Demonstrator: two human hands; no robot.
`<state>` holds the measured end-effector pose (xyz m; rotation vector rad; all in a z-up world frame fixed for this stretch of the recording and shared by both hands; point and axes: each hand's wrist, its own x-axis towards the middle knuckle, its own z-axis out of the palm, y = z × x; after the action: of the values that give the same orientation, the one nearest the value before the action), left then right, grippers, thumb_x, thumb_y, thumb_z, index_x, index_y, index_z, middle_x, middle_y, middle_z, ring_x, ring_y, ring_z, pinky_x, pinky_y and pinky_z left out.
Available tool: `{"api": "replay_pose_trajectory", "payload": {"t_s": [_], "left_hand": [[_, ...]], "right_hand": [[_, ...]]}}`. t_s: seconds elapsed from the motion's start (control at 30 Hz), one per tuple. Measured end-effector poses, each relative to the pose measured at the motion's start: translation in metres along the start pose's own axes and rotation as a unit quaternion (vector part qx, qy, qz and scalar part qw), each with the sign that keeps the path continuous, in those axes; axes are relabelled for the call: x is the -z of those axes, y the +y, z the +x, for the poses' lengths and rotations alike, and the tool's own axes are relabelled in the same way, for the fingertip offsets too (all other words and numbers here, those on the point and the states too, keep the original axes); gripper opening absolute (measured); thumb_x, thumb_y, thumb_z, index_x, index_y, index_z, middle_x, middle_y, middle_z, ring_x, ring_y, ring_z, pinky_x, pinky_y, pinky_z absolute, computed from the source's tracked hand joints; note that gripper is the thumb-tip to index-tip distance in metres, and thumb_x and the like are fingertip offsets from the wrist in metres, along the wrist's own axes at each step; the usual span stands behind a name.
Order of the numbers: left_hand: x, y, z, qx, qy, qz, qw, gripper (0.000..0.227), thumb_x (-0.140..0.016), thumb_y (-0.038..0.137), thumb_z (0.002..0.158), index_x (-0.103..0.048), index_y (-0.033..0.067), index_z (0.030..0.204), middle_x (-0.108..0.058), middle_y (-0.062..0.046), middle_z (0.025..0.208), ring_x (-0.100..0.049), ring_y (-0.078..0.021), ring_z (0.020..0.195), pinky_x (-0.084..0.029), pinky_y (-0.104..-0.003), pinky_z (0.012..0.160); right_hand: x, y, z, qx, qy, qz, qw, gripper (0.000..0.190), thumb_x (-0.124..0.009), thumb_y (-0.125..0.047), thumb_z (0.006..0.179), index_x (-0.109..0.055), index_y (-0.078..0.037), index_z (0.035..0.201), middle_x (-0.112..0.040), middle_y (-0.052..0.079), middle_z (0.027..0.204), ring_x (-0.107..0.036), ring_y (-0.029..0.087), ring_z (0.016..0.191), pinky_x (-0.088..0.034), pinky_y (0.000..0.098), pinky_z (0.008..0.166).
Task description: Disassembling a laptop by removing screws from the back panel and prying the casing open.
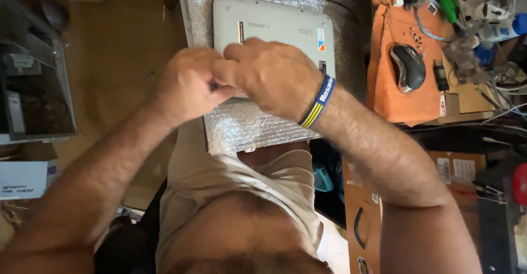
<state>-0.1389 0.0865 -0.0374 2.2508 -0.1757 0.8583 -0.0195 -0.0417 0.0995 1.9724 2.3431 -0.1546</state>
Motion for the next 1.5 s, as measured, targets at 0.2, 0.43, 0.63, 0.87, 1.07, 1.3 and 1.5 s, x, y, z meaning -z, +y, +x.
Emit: {"api": "replay_pose_trajectory", "payload": {"t_s": [0.2, 0.43, 0.63, 0.87, 1.07, 1.3, 1.5], "left_hand": [[0.013, 0.000, 0.013, 0.075, -0.069, -0.153, 0.983, 0.019, -0.082, 0.004, 0.088, -0.064, 0.0006, 0.094, -0.064, -0.011, 0.094, -0.066, -0.0228, 0.084, -0.059, -0.034, 0.078], [-0.003, -0.005, 0.013, 0.088, -0.017, -0.058, 0.994, 0.048, -0.096, 0.024, 0.076, -0.057, 0.0077, 0.099, -0.055, -0.007, 0.093, -0.056, -0.0206, 0.080, -0.054, -0.036, 0.076], [-0.004, 0.007, 0.032, 0.085, -0.092, -0.580, 0.805, 0.022, -0.073, -0.011, 0.079, -0.075, 0.0114, 0.077, -0.065, 0.005, 0.079, -0.060, -0.0054, 0.076, -0.041, -0.015, 0.062], [0.008, -0.015, 0.021, 0.010, -0.061, -0.252, 0.966, 0.018, -0.088, 0.008, 0.082, -0.077, 0.0128, 0.096, -0.066, -0.003, 0.087, -0.067, -0.0225, 0.078, -0.055, -0.039, 0.072], [0.006, -0.002, 0.029, -0.009, -0.040, -0.225, 0.974, 0.015, -0.089, 0.011, 0.085, -0.076, 0.0178, 0.088, -0.060, 0.000, 0.075, -0.061, -0.0214, 0.067, -0.049, -0.034, 0.063], [-0.015, -0.044, 0.008, 0.075, -0.059, -0.195, 0.976, 0.013, -0.084, 0.015, 0.086, -0.075, 0.0157, 0.096, -0.058, -0.003, 0.083, -0.063, -0.0193, 0.077, -0.049, -0.036, 0.066], [0.026, -0.003, 0.021, 0.075, -0.116, -0.191, 0.972, 0.049, -0.096, 0.025, 0.073, -0.064, 0.0084, 0.105, -0.057, -0.006, 0.086, -0.063, -0.0248, 0.082, -0.050, -0.039, 0.070]], "right_hand": [[-0.005, -0.006, 0.005, -0.121, 0.025, -0.149, 0.981, 0.062, -0.066, -0.076, 0.096, -0.058, -0.015, 0.104, -0.066, 0.006, 0.079, -0.067, 0.028, 0.062, -0.056, 0.0465, 0.047], [-0.015, 0.002, 0.003, -0.109, 0.018, -0.089, 0.990, 0.019, -0.076, -0.029, 0.099, -0.067, -0.012, 0.100, -0.070, 0.003, 0.074, -0.069, 0.024, 0.063, -0.062, 0.0415, 0.052], [-0.018, -0.007, 0.004, -0.125, 0.078, -0.180, 0.972, 0.069, -0.079, -0.079, 0.075, -0.061, -0.018, 0.104, -0.066, 0.004, 0.080, -0.067, 0.028, 0.064, -0.052, 0.0451, 0.046], [-0.005, -0.001, -0.006, -0.044, 0.088, -0.056, 0.994, 0.018, -0.065, -0.034, 0.096, -0.068, -0.016, 0.095, -0.068, 0.008, 0.091, -0.071, 0.035, 0.079, -0.060, 0.0452, 0.060], [-0.027, 0.005, 0.000, -0.085, 0.097, -0.127, 0.983, 0.020, -0.063, -0.036, 0.091, -0.063, -0.021, 0.079, -0.065, 0.001, 0.072, -0.070, 0.026, 0.065, -0.055, 0.0387, 0.050], [-0.005, -0.004, 0.000, -0.122, 0.083, -0.154, 0.977, 0.022, -0.065, -0.038, 0.087, -0.059, -0.023, 0.072, -0.060, -0.002, 0.062, -0.069, 0.025, 0.056, -0.055, 0.0406, 0.045], [-0.001, -0.005, -0.008, -0.122, 0.011, -0.068, 0.990, 0.036, -0.080, -0.046, 0.085, -0.062, -0.019, 0.102, -0.067, 0.005, 0.086, -0.074, 0.033, 0.074, -0.061, 0.0504, 0.057]]}}
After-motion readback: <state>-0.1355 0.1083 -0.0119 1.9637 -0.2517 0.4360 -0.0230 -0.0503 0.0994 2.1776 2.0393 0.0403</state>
